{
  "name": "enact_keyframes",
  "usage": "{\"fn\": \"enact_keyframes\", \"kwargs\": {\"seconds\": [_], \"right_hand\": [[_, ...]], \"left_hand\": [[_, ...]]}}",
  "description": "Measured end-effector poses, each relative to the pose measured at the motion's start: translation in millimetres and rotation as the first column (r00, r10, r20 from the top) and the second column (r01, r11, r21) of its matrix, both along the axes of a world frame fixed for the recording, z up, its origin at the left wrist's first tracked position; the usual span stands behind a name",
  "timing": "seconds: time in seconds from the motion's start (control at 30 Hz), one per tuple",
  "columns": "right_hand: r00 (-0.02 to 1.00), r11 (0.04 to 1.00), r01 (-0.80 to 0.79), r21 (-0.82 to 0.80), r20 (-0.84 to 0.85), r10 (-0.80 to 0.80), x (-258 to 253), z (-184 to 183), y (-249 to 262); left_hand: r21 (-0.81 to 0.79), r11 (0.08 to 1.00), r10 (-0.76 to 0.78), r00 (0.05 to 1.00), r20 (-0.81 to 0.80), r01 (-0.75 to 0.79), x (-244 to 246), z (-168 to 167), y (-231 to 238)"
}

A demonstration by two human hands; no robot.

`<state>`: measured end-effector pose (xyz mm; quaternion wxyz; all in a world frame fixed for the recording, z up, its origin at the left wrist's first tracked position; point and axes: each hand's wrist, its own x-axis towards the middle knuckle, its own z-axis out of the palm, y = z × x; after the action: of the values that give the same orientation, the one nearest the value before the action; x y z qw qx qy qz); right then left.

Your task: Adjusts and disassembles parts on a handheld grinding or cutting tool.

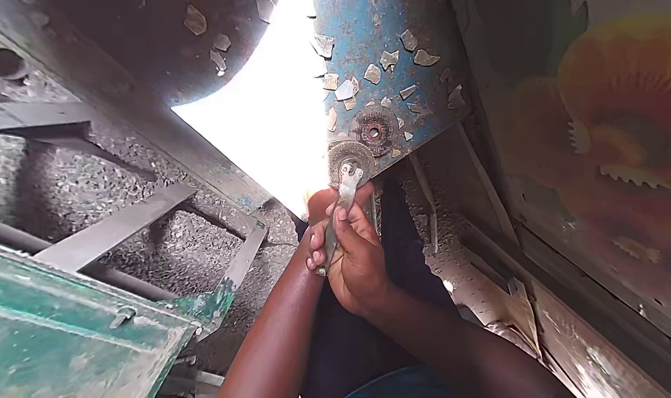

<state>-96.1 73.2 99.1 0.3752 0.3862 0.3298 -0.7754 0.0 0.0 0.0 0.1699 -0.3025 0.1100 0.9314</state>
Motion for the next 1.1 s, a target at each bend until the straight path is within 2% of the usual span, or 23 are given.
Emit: {"fn": "enact_keyframes", "kwargs": {"seconds": [0.03, 0.1, 0.17, 0.23, 0.27, 0.3, 0.33, 0.37, 0.4, 0.43, 0.47, 0.53, 0.63, 0.77, 0.97, 1.1], "right_hand": [[0.998, 1.000, -0.023, 0.020, -0.063, 0.025, 4, -3, 2], [0.970, 0.993, -0.063, 0.104, -0.229, 0.086, 12, -9, 3], [0.897, 0.980, -0.081, 0.179, -0.415, 0.150, 18, -11, 5], [0.825, 0.952, -0.135, 0.273, -0.502, 0.261, 15, -10, 15], [0.777, 0.917, -0.192, 0.348, -0.517, 0.359, 11, -12, 24], [0.700, 0.859, -0.254, 0.445, -0.528, 0.481, 7, -16, 37], [0.586, 0.773, -0.308, 0.555, -0.530, 0.613, 2, -23, 52], [0.464, 0.674, -0.340, 0.656, -0.507, 0.727, -5, -29, 66], [0.357, 0.577, -0.352, 0.737, -0.464, 0.811, -12, -35, 78], [0.268, 0.491, -0.335, 0.804, -0.418, 0.868, -19, -39, 88], [0.197, 0.430, -0.288, 0.856, -0.386, 0.901, -26, -43, 95], [0.101, 0.383, -0.181, 0.906, -0.370, 0.923, -42, -51, 101], [0.042, 0.417, -0.118, 0.901, -0.415, 0.909, -61, -57, 104], [-0.015, 0.390, -0.091, 0.916, -0.393, 0.920, -69, -58, 102], [-0.080, 0.410, -0.051, 0.911, -0.412, 0.907, -79, -62, 100], [-0.176, 0.365, -0.027, 0.931, -0.364, 0.915, -89, -56, 102]], "left_hand": [[-0.148, 0.985, -0.083, 0.994, 0.069, 0.093, 1, 4, 1], [-0.285, 0.949, -0.094, 0.984, 0.152, 0.135, 1, 7, 5], [-0.289, 0.952, -0.071, 0.992, 0.106, 0.099, -2, 2, 10], [-0.243, 0.970, 0.008, 1.000, 0.003, -0.007, -20, -12, 16], [-0.309, 0.950, 0.057, 0.998, 0.020, -0.048, -39, -13, 21], [-0.532, 0.846, 0.022, 0.995, 0.096, 0.033, -61, -3, 23], [-0.776, 0.559, -0.126, 0.955, 0.267, 0.291, -83, 11, 20], [-0.859, 0.179, -0.240, 0.868, 0.435, 0.480, -98, 21, 18], [-0.848, -0.094, -0.265, 0.808, 0.526, 0.521, -105, 21, 19], [-0.812, -0.260, -0.251, 0.775, 0.580, 0.523, -103, 14, 22], [-0.791, -0.341, -0.220, 0.775, 0.592, 0.507, -100, 8, 24], [-0.829, -0.364, -0.131, 0.858, 0.496, 0.424, -97, 1, 26], [-0.890, -0.315, -0.073, 0.927, 0.369, 0.330, -97, -1, 26], [-0.891, -0.331, -0.065, 0.935, 0.349, 0.310, -99, 0, 25], [-0.886, -0.356, -0.044, 0.942, 0.332, 0.296, -99, -3, 25], [-0.881, -0.379, -0.036, 0.947, 0.318, 0.281, -98, -5, 25]]}}
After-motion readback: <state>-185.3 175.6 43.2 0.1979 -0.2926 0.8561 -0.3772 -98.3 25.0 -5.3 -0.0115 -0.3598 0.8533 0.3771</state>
